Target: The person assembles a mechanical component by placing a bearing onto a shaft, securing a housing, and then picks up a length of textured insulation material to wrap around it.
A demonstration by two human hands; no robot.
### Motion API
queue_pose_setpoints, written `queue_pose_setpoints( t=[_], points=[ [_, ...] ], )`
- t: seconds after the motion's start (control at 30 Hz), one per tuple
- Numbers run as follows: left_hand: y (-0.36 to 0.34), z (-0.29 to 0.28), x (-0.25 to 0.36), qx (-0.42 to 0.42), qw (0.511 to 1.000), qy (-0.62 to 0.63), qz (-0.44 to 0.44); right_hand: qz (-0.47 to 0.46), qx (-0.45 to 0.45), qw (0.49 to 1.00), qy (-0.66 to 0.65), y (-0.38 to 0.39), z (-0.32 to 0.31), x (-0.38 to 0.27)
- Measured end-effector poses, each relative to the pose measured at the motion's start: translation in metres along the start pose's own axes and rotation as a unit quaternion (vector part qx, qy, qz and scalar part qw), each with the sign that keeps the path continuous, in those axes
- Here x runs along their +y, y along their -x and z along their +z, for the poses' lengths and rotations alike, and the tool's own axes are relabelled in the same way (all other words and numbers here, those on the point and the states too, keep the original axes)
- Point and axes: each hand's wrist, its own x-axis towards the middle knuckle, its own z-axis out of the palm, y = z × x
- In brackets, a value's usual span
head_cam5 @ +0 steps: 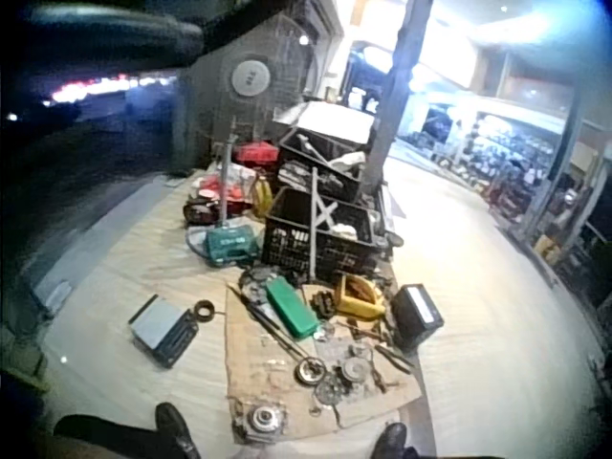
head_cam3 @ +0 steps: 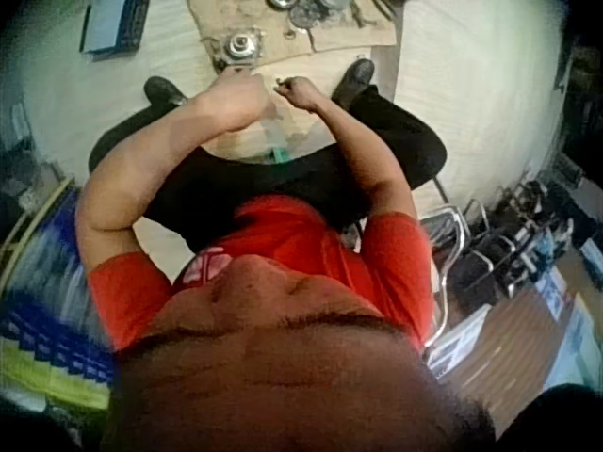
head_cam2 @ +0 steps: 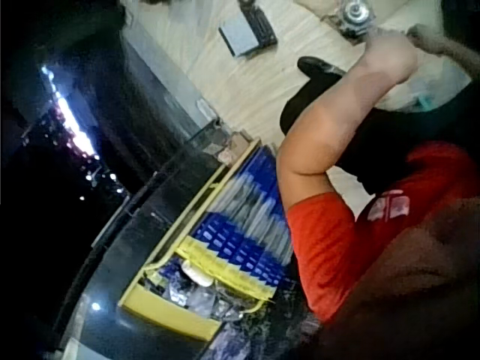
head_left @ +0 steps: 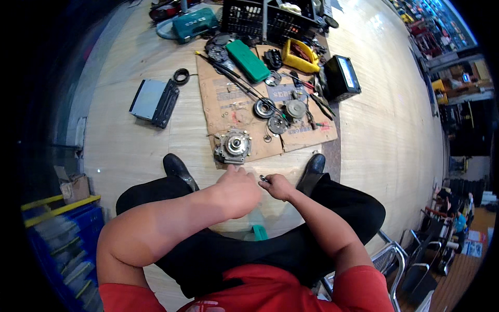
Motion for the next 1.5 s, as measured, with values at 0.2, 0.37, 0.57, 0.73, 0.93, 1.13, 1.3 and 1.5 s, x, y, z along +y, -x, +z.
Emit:
queue_pose_setpoints(
  t=[0.2, 0.37, 0.57, 0.73, 0.93, 1.13, 1.3, 1.5],
  points=[
    [0.01, -0.014, -0.004, -0.087, 0.996, 0.02, -0.025, -0.028, 0.015, 0.999, 0.019, -0.002, 0.005, 0.005],
    [0.029, -0.048, -0.045, 0.083, 0.991, 0.05, -0.092, -0.012, 0.066, 0.998, -0.009, -0.007, -0.002, 0.017],
    [0.034, -0.057, -0.06, 0.133, 0.98, 0.09, -0.119, 0.031, 0.186, 0.961, -0.204, -0.037, -0.022, 0.022],
    [0.012, -0.048, -0.068, 0.083, 0.981, 0.086, -0.152, 0.044, 0.25, 0.851, -0.461, -0.061, -0.016, 0.0],
    [0.003, -0.051, -0.072, 0.053, 0.979, 0.096, -0.173, -0.027, 0.256, 0.895, -0.365, -0.062, -0.009, -0.003],
    [-0.004, -0.048, -0.074, 0.044, 0.979, 0.106, -0.17, -0.066, 0.233, 0.91, -0.336, -0.073, -0.004, -0.007],
    [-0.005, -0.053, -0.071, 0.043, 0.975, 0.127, -0.175, -0.064, 0.199, 0.925, -0.318, -0.076, -0.004, -0.017],
    [-0.001, -0.05, -0.074, 0.049, 0.974, 0.129, -0.179, -0.121, 0.199, 0.964, -0.127, -0.068, -0.013, -0.039]
  ],
)
